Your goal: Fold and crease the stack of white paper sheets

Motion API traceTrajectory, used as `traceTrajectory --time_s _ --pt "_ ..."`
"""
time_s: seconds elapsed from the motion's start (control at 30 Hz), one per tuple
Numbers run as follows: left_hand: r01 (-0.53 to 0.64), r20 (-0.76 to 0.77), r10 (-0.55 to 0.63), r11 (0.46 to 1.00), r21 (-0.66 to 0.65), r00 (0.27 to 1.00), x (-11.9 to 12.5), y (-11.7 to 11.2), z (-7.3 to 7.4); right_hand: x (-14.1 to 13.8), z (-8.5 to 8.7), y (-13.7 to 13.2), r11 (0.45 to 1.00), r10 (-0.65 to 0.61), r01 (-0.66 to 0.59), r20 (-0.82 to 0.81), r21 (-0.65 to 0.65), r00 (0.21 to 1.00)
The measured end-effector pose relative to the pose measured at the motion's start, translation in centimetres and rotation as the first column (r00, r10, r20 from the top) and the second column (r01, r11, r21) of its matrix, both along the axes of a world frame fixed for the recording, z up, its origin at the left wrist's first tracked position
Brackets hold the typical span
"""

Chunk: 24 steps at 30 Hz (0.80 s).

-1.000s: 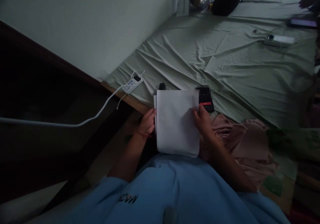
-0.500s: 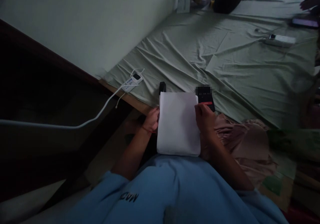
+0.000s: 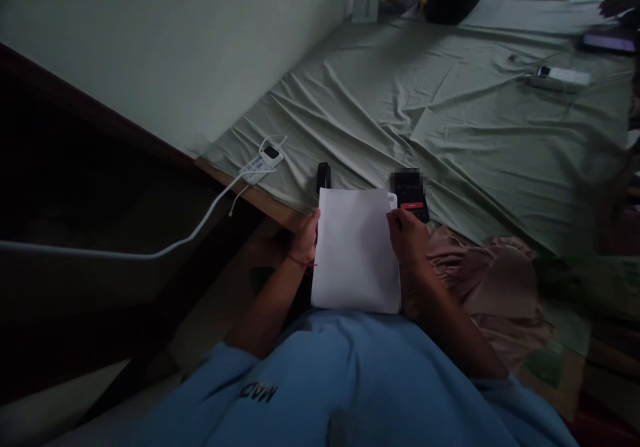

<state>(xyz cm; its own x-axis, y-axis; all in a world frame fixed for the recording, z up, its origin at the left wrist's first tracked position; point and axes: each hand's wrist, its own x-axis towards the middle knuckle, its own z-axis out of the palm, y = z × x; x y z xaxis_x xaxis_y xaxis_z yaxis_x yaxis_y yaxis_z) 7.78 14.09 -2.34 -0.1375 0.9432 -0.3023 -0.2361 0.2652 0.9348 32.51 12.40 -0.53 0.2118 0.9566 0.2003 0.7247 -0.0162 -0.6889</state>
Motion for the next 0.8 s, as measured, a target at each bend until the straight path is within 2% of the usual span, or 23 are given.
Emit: traceTrajectory --time_s 0.1,0.2,0.33,0.47,0.6,0.67,0.73,0.8 --pt "0.039 -0.025 -0.039 0.999 -0.019 0.999 0.0 -0.1 0.0 0.2 -0.2 0.1 0.997 -0.011 0.014 0.047 -0.069 0.999" --pt "0.076 -0.042 -0.075 0.997 0.016 0.996 0.1 -0.3 0.1 0.4 0.0 0.1 0.991 -0.006 0.027 0.160 -0.130 0.987" --pt "0.118 -0.111 -0.104 0.985 0.128 0.988 -0.1 -0.9 0.2 0.0 1.7 -0.1 0.999 -0.008 -0.004 0.334 0.035 0.942" --pt "0.171 -0.215 -0.127 0.965 0.199 0.968 -0.3 -1.7 1.0 -1.1 5.5 0.1 0.981 0.129 -0.175 0.399 0.082 0.908" --pt "0.196 -0.304 -0.121 0.953 0.230 0.945 -0.2 -2.4 2.2 -2.7 8.9 1.5 0.938 0.272 -0.335 0.414 0.087 0.868" --pt "0.176 -0.287 -0.110 0.960 0.217 0.952 0.0 -2.7 2.6 -3.5 9.6 2.3 0.906 0.369 -0.423 0.440 0.028 0.819" --pt "0.173 -0.266 -0.117 0.964 0.200 0.957 0.2 -2.9 2.8 -4.3 9.6 3.1 0.863 0.480 -0.498 0.453 -0.089 0.751" --pt "0.184 -0.264 -0.128 0.962 0.200 0.956 0.4 -3.1 2.9 -5.0 9.4 3.5 0.848 0.514 -0.510 0.455 -0.143 0.727"
